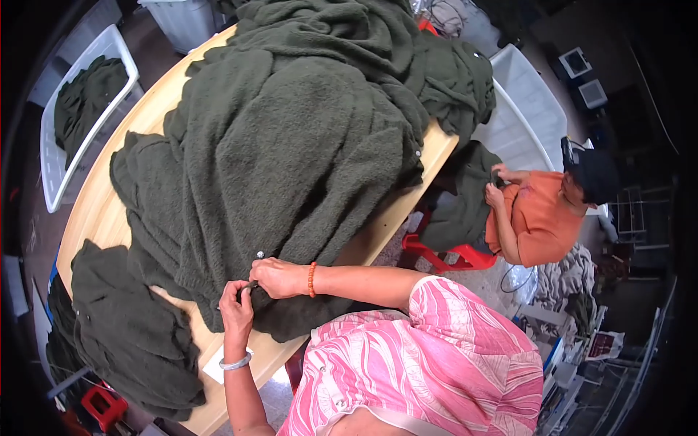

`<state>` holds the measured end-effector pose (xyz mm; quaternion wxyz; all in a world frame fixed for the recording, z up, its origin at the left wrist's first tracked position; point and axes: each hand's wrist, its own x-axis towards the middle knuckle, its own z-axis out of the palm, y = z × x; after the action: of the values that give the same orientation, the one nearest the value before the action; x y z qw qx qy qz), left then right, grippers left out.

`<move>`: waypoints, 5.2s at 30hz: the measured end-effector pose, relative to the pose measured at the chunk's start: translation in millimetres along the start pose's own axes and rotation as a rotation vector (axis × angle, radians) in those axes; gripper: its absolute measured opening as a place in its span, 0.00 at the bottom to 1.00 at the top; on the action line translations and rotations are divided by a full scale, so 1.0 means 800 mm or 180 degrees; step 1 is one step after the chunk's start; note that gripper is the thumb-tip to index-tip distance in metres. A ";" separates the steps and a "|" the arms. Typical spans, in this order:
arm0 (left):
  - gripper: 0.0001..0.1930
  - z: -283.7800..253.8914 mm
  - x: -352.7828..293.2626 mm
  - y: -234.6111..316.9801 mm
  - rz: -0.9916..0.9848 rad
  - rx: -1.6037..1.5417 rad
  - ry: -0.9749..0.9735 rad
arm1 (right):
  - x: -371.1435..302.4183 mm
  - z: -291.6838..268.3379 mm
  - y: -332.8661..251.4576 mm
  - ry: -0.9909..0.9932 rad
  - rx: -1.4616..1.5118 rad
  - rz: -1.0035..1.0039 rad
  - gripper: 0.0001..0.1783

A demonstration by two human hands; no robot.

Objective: Inspecting and buttoning green knitted sweaters at a garment factory workstation.

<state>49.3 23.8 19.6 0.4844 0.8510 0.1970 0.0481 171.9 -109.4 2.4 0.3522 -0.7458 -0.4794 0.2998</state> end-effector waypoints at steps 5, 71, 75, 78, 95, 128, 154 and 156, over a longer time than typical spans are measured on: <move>0.03 0.000 0.004 0.006 0.0250 0.0106 -0.0124 | 0.006 0.013 0.019 0.0154 0.0012 -0.0329 0.05; 0.08 0.005 0.032 0.024 -0.0719 -0.0344 -0.1403 | -0.014 -0.053 0.019 -0.0379 0.1674 0.0420 0.12; 0.09 0.004 0.032 0.015 -0.0657 -0.0476 -0.1390 | -0.017 -0.068 0.010 -0.0658 0.1207 0.0611 0.11; 0.12 0.024 0.038 0.017 -0.0654 -0.1530 -0.0386 | -0.025 -0.066 0.019 -0.0212 0.0671 0.0141 0.11; 0.03 0.058 0.078 0.004 -0.0208 -0.0096 -0.0607 | -0.046 -0.049 0.012 0.0434 0.0280 -0.0059 0.06; 0.04 0.033 0.038 0.024 -0.0035 -0.0525 -0.0318 | -0.027 -0.072 0.013 0.0101 0.0479 0.0230 0.11; 0.03 0.024 0.045 0.026 0.0136 -0.0358 -0.0698 | -0.025 -0.078 0.027 -0.0062 0.0936 0.0317 0.09; 0.03 0.023 0.044 0.028 0.0036 -0.0573 -0.0691 | -0.027 -0.083 0.030 -0.0125 0.1145 0.0295 0.09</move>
<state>92.9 12.3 25.4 0.5770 0.8054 0.1334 -0.0240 228.3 -152.0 23.1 0.4562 -0.6860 -0.3900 0.4112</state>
